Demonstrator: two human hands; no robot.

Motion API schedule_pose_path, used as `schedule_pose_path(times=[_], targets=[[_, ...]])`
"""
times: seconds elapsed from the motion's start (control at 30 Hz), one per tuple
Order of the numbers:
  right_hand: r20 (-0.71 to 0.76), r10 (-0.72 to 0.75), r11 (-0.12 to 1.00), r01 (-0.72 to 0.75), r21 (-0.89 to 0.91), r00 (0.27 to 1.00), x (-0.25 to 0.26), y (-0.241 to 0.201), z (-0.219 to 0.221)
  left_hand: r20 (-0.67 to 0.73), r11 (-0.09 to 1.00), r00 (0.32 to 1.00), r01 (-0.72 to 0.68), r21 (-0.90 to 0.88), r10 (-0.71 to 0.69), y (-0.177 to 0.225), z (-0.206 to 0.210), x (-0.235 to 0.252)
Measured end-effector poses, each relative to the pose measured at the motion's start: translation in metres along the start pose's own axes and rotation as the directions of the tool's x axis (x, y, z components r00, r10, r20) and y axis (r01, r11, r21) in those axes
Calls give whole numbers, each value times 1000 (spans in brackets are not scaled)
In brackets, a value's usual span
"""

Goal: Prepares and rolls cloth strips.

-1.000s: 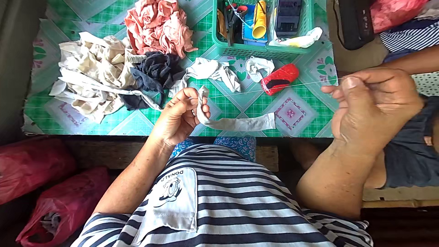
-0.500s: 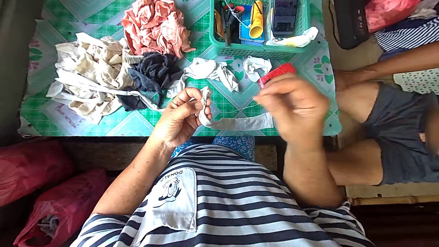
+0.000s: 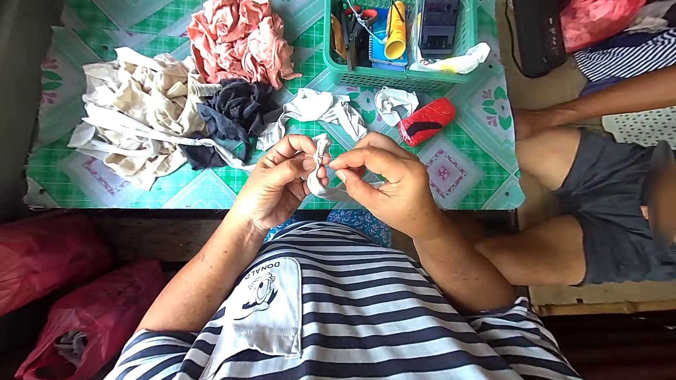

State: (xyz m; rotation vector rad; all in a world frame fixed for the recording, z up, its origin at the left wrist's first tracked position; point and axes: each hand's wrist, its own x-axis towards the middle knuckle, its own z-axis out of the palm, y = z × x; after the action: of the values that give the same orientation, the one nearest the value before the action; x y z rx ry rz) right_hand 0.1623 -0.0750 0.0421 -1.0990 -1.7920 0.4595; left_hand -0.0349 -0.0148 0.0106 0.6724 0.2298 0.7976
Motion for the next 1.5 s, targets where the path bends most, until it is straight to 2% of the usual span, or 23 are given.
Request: schedule_pose_path(times=[0.77, 1.17, 1.4, 1.5], targets=[[-15, 34, 999, -35, -30, 999, -3, -3, 1, -4, 1000, 1000, 3, 10, -3, -2, 1, 0], [-27, 24, 997, -22, 69, 999, -6, 1, 3, 0, 999, 1000, -1, 34, 1, -2, 3, -2], [0, 17, 998, -17, 52, 1000, -14, 15, -2, -95, 937, 986, -99, 335, 138, -7, 15, 7], [-59, 47, 995, -42, 88, 997, -16, 28, 2, -43, 872, 980, -154, 464, 196, -4, 21, 18]])
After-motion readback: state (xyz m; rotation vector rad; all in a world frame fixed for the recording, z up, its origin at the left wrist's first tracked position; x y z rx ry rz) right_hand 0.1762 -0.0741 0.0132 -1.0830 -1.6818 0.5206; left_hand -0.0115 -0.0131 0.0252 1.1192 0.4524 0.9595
